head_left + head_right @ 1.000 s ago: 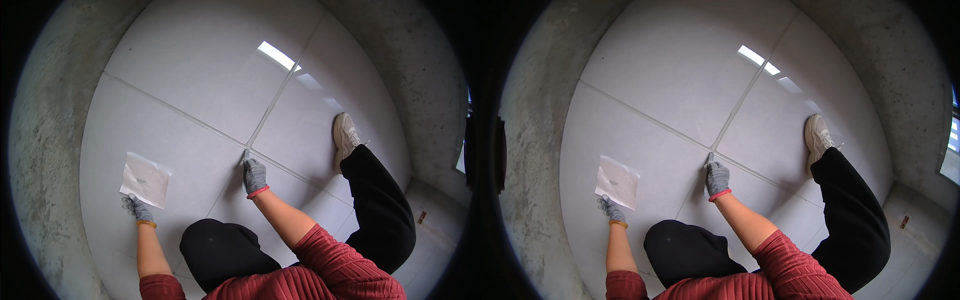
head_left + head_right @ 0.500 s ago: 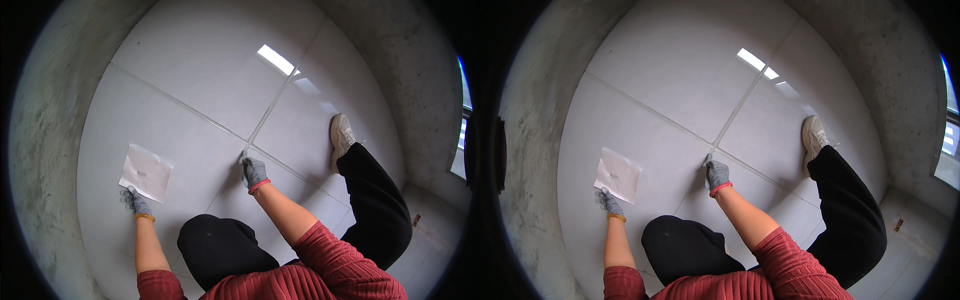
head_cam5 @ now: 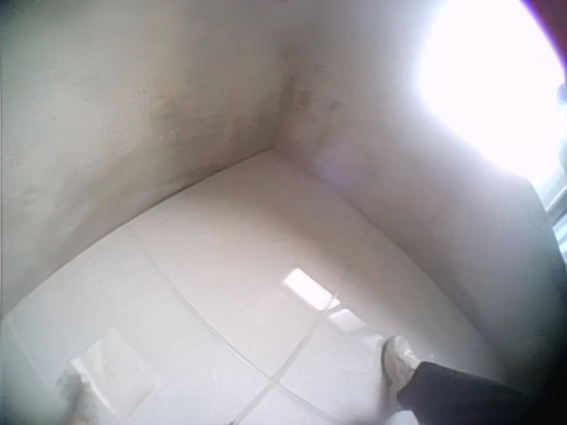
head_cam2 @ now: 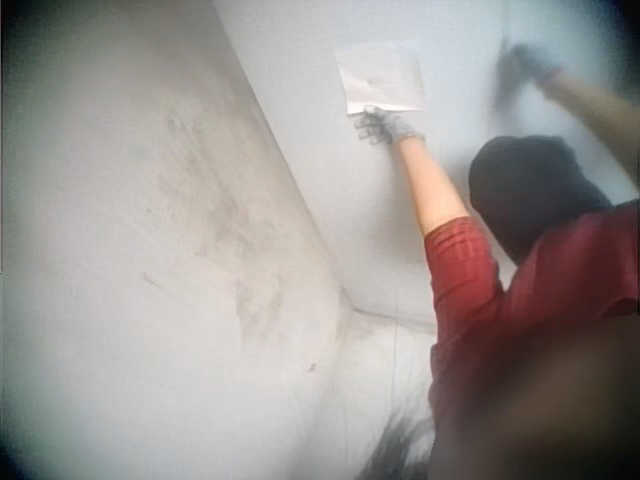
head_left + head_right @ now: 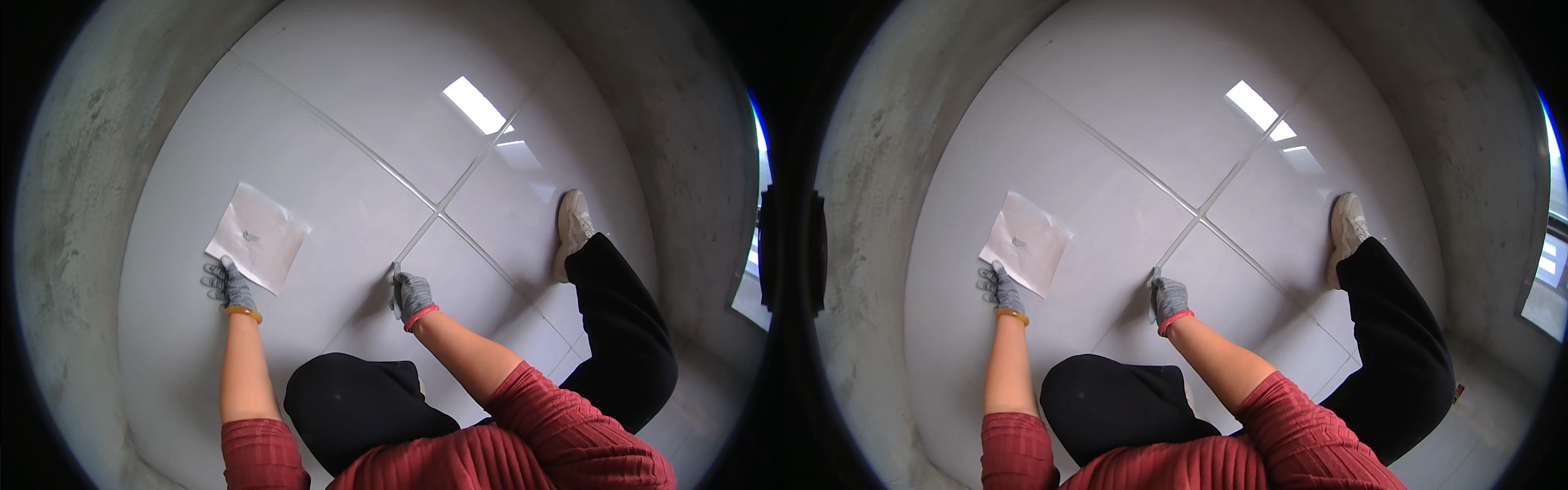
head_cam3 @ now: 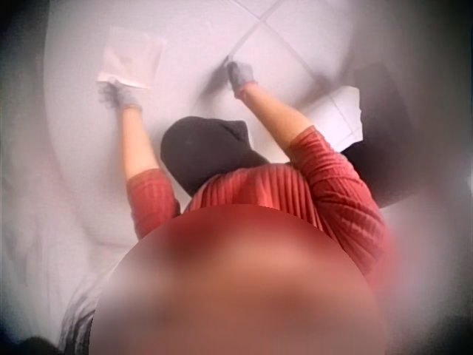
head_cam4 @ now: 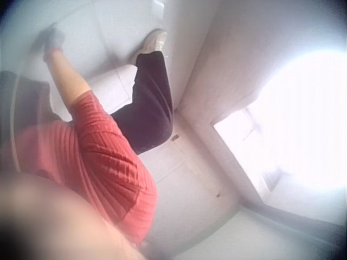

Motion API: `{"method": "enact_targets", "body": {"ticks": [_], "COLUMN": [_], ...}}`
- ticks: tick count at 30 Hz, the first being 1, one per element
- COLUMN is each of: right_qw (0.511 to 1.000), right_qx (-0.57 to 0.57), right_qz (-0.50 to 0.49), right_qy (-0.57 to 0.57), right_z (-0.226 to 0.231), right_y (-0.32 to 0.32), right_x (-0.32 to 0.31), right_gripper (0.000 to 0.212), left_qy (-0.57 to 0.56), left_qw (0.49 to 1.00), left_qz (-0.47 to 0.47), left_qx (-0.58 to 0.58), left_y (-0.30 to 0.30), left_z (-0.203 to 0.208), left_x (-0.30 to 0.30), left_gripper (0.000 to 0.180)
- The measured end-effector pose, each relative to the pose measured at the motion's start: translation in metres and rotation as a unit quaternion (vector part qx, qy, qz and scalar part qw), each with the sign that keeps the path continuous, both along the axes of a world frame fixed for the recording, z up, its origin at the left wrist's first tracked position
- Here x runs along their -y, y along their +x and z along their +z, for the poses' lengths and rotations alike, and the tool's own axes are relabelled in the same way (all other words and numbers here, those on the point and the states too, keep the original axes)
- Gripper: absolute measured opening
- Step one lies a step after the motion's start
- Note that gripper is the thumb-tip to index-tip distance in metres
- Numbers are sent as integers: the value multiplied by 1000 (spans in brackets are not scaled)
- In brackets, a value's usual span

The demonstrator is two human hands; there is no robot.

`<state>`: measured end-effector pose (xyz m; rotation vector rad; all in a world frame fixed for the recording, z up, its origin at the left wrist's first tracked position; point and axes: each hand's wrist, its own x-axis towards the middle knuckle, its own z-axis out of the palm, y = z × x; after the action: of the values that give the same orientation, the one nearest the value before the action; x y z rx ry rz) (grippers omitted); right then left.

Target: The person kneels on a tiled floor and uses a small metal scraper to remove residue from the grout lines between tiles. They wipe the scraped material onto a white paper towel held in the other hand, repeating the scrape-and-wipe cycle across multiple grout lines.

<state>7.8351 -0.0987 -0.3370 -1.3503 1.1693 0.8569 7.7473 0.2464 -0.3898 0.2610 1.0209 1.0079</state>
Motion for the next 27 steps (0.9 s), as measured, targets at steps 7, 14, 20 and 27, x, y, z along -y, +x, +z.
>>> {"method": "enact_targets", "body": {"ticks": [7, 14, 20, 27], "right_qw": [999, 999, 997, 992], "right_qx": [19, 4, -4, -1], "right_qz": [22, 25, 48, 57], "right_qy": [23, 46, 68, 113], "right_z": [-6, -6, -7, -40], "right_y": [-53, -112, -168, -232], "right_x": [-15, -43, -63, -80], "right_gripper": [22, 23, 22, 15], "left_qy": [-100, 175, 245, 228], "left_qw": [836, 981, 443, 303], "left_qz": [332, -86, -416, -512], "left_qx": [425, -4, -756, -771], "left_y": [-1, -42, -125, -193], "left_z": [9, -12, 4, -2], "left_x": [9, -2, -13, -26], "left_gripper": [57, 64, 72, 83]}}
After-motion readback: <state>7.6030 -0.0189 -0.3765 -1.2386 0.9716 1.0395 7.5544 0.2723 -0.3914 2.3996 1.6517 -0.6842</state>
